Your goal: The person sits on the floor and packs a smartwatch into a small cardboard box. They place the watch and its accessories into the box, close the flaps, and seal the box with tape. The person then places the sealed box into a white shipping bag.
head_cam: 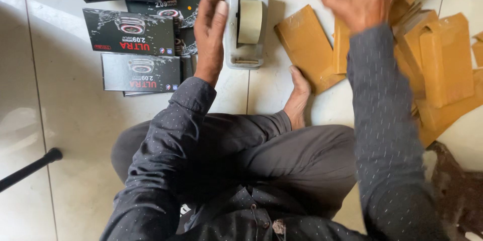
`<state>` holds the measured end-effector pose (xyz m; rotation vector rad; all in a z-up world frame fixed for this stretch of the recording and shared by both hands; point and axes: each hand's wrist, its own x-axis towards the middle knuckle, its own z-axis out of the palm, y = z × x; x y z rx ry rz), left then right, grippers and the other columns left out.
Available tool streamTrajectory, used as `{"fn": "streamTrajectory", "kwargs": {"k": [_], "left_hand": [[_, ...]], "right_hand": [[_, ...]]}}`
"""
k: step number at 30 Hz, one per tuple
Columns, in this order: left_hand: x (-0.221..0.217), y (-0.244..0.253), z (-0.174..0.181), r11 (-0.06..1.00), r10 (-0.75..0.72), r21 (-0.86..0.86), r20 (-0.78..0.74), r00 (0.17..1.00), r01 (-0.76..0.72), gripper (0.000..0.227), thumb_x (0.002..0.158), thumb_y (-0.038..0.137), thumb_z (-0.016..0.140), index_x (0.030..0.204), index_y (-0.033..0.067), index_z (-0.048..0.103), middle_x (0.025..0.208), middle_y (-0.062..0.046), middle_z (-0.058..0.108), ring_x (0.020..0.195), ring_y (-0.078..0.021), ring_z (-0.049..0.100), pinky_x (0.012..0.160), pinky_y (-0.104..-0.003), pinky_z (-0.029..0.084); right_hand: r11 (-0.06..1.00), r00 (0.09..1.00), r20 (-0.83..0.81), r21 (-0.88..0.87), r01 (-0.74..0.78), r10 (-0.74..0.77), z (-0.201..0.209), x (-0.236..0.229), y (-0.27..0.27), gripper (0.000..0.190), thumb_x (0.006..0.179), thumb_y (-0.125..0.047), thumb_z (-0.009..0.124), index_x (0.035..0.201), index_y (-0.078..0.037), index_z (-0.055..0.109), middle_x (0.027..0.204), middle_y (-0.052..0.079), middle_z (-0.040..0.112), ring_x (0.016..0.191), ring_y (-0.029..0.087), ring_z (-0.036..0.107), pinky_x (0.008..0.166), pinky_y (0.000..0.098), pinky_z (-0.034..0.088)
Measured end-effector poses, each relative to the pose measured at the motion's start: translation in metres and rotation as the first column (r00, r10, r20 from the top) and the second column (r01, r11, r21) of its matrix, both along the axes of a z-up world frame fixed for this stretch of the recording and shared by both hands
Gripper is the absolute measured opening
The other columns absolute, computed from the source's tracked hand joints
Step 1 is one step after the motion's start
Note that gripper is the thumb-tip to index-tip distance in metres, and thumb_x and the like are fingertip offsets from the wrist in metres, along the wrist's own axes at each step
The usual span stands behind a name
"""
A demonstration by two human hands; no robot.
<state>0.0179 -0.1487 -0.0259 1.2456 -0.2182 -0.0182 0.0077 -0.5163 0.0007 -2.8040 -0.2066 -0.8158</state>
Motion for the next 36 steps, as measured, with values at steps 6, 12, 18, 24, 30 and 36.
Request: {"fn": "streamTrajectory", "kwargs": {"k": [6,12,18,24,30,36], "left_hand": [[-0.015,0.005,0.043,0.913,-0.400,-0.047,0.085,0.913,0.405,0.092,0.096,0.041,0.082,0.164,0.0060,0.030,0.163,-0.017,0.046,0.156,-0.0244,0.040,0.132,-0.039,0.030],[-0.036,0.014,0.057,0.948,-0.313,-0.134,-0.238,0.919,0.288,0.061,0.092,0.026,0.080,0.139,-0.0048,0.056,0.128,-0.016,0.071,0.117,-0.0240,0.068,0.105,-0.038,0.056],[-0.045,0.008,0.054,0.949,-0.294,0.078,-0.141,0.945,0.307,0.048,0.094,0.016,0.081,0.131,-0.0010,0.055,0.124,-0.012,0.070,0.116,-0.0194,0.067,0.103,-0.033,0.056],[-0.053,0.003,0.047,0.853,-0.489,0.152,-0.101,0.866,0.499,0.052,0.098,0.022,0.081,0.136,0.0005,0.052,0.124,-0.011,0.066,0.118,-0.0176,0.061,0.105,-0.035,0.052],[-0.059,-0.005,0.044,0.893,-0.196,0.439,0.176,0.965,0.101,0.059,0.098,0.036,0.079,0.132,0.0006,0.047,0.120,-0.016,0.069,0.111,-0.0261,0.069,0.100,-0.039,0.056],[-0.055,-0.002,0.043,0.819,-0.086,0.574,0.121,0.989,0.001,0.045,0.093,0.017,0.069,0.128,0.0010,0.046,0.097,-0.024,0.070,0.086,-0.0379,0.072,0.080,-0.044,0.058]], "right_hand": [[-0.070,0.775,-0.011,0.995,0.071,0.632,-0.055,-0.081,0.091,0.068,0.085,-0.039,0.072,0.135,0.005,0.061,0.128,0.020,0.068,0.115,0.032,0.067,0.101,0.0427,0.056],[-0.271,0.784,0.140,0.962,0.038,0.605,-0.044,-0.091,0.147,0.066,0.089,-0.033,0.072,0.144,-0.005,0.048,0.129,0.009,0.064,0.122,0.024,0.061,0.111,0.0398,0.049],[0.105,0.860,0.127,0.973,-0.204,0.494,0.027,-0.077,0.169,0.061,0.099,-0.023,0.083,0.145,-0.008,0.047,0.135,-0.002,0.055,0.130,0.015,0.053,0.118,0.0320,0.041],[-0.191,0.976,0.011,0.981,0.032,0.216,0.009,-0.069,0.166,0.020,0.101,-0.021,0.073,0.110,-0.002,0.072,0.105,0.002,0.071,0.097,0.012,0.064,0.092,0.0285,0.052],[0.259,0.985,-0.083,0.965,0.042,0.150,0.000,-0.081,0.166,0.023,0.106,-0.026,0.067,0.103,-0.003,0.074,0.091,-0.004,0.071,0.084,0.006,0.060,0.079,0.0234,0.050],[0.072,0.966,-0.068,0.996,0.052,0.248,-0.013,-0.082,0.184,0.025,0.105,-0.024,0.068,0.108,0.000,0.073,0.097,-0.003,0.070,0.091,0.006,0.058,0.087,0.0226,0.049]]}}
